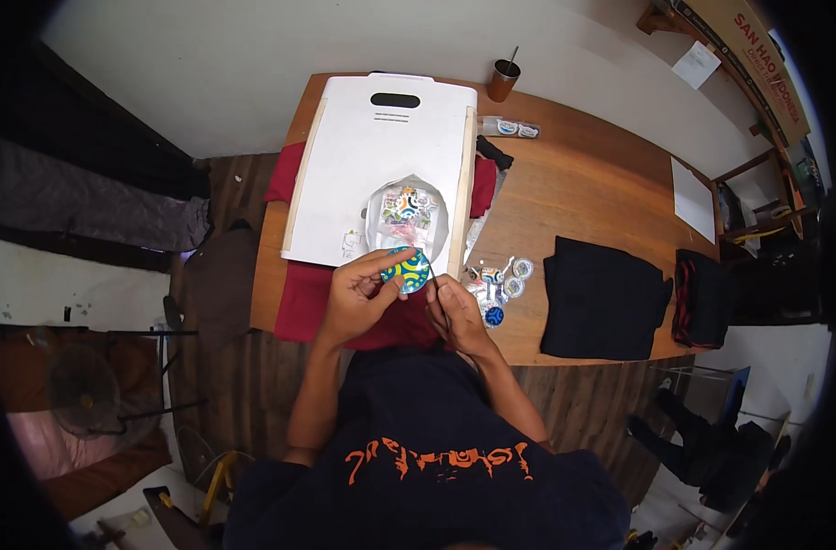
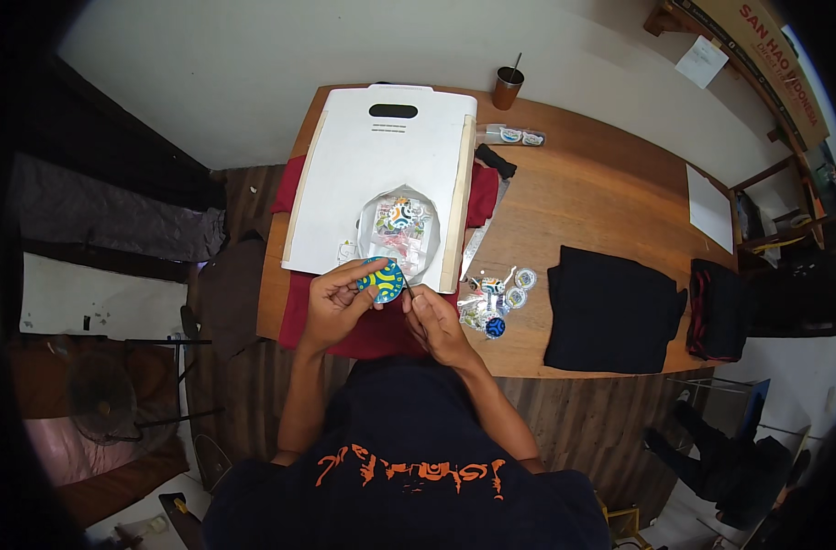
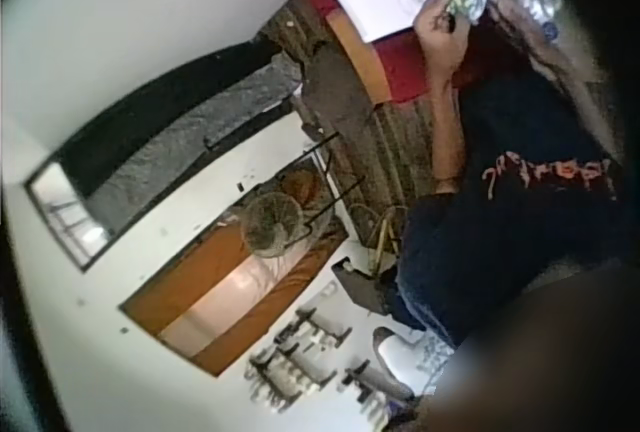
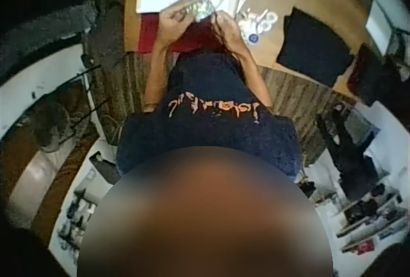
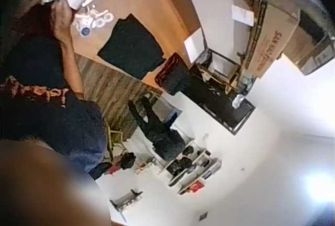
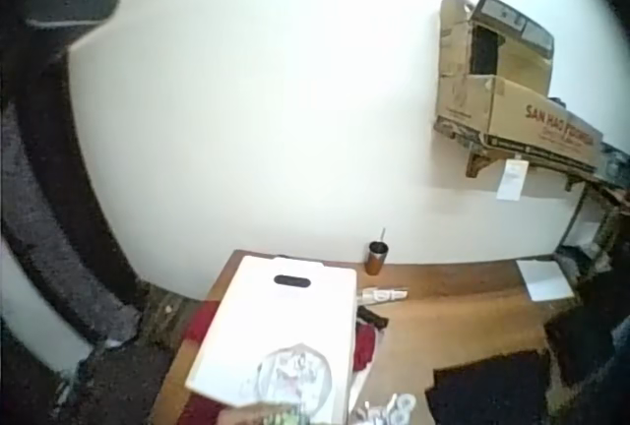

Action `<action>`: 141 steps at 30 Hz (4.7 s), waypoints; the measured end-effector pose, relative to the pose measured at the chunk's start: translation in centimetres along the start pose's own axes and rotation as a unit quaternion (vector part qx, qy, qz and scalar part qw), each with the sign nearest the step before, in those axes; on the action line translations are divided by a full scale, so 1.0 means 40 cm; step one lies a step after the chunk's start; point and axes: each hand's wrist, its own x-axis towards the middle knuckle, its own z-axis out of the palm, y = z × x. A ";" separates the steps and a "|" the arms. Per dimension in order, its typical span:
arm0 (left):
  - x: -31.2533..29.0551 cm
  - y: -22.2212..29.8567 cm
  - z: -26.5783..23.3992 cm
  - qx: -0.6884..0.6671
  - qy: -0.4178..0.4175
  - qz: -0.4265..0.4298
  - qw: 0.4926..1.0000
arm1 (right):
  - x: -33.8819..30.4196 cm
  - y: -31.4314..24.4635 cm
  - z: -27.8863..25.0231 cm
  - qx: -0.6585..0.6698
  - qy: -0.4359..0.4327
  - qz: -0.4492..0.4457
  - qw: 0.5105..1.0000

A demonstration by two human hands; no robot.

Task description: Trimming the excess material from the edges of small circular patches using scissors.

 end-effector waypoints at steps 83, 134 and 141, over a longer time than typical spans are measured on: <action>0.010 -0.014 0.004 0.042 0.142 0.083 0.986 | 0.068 0.021 0.070 0.056 0.034 0.026 0.998; 0.010 -0.025 0.001 0.088 0.149 0.108 0.979 | 0.075 0.025 0.092 0.094 0.043 0.018 0.994; 0.008 -0.027 -0.002 0.092 0.151 0.108 0.978 | 0.076 0.026 0.093 0.087 0.043 0.021 0.995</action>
